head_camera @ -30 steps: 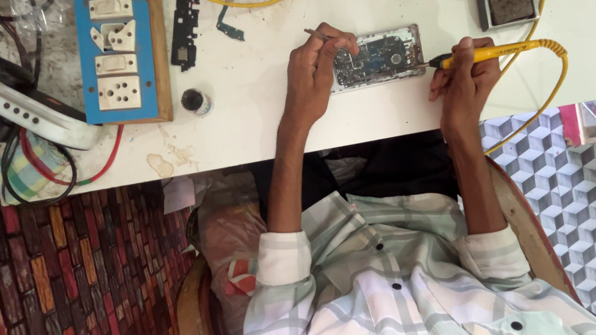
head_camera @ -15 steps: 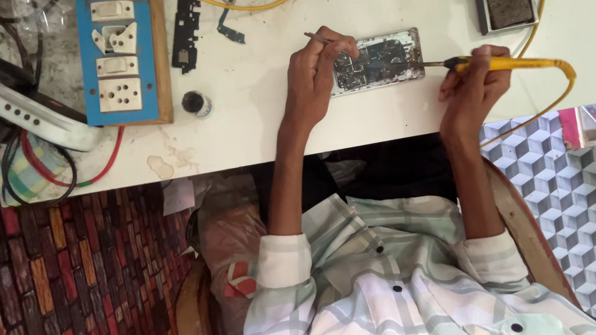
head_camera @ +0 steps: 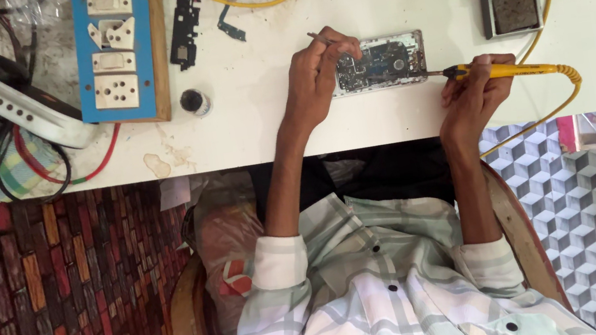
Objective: The person uses a soldering iron and solder wire to work on a small circuit board placed on a white workbench. They repeatedly apply heat and solder to various points on the board while holding it steady with their other hand.
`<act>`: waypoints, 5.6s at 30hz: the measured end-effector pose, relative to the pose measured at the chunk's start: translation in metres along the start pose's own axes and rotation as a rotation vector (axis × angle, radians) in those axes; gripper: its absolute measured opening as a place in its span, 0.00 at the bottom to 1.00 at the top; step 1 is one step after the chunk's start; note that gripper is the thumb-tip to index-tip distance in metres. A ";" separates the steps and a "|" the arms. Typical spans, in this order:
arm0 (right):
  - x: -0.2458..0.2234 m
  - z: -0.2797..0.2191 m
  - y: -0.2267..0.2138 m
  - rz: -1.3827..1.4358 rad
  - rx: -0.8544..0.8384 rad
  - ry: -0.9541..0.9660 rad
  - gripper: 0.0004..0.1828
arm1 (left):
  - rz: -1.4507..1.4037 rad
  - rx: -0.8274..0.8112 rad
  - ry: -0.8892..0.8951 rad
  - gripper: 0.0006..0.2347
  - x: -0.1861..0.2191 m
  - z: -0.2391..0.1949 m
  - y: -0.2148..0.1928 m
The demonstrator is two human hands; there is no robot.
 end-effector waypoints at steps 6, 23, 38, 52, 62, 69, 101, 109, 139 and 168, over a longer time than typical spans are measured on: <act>-0.002 -0.004 0.003 -0.028 -0.031 -0.023 0.11 | -0.002 -0.001 -0.028 0.14 -0.006 0.000 -0.001; -0.003 -0.005 -0.001 -0.038 -0.084 -0.044 0.11 | -0.028 -0.002 -0.002 0.13 -0.004 0.000 0.001; -0.008 -0.007 0.003 -0.062 -0.118 -0.054 0.09 | -0.004 0.006 -0.003 0.15 -0.004 0.002 0.000; -0.003 -0.007 -0.001 -0.009 -0.026 -0.069 0.10 | 0.014 0.014 -0.031 0.15 -0.005 0.002 0.000; -0.001 -0.006 0.000 -0.001 -0.021 -0.066 0.10 | 0.020 0.018 -0.036 0.14 -0.004 0.002 0.001; -0.001 -0.006 0.001 0.005 -0.020 -0.063 0.10 | 0.087 0.033 -0.256 0.14 -0.009 0.001 0.000; -0.006 -0.004 0.003 -0.009 -0.035 -0.065 0.09 | 0.054 0.027 -0.050 0.14 -0.006 0.002 0.001; -0.005 -0.004 0.003 -0.061 -0.065 -0.081 0.08 | 0.061 0.025 -0.019 0.13 0.001 0.000 0.000; -0.008 -0.001 0.013 0.094 0.064 0.146 0.14 | -0.050 -0.006 -0.033 0.12 0.004 -0.001 0.001; -0.005 -0.002 0.013 0.027 -0.028 0.077 0.14 | 0.015 0.000 -0.018 0.11 0.003 -0.004 -0.001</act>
Point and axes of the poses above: each hand's wrist, its own z-axis towards the middle knuckle, its own y-axis out of the palm, x = y × z, the point moved 2 cm from there along z, towards the middle knuckle, and after that the axes turned 8 degrees about -y, right-handed, at the moved point
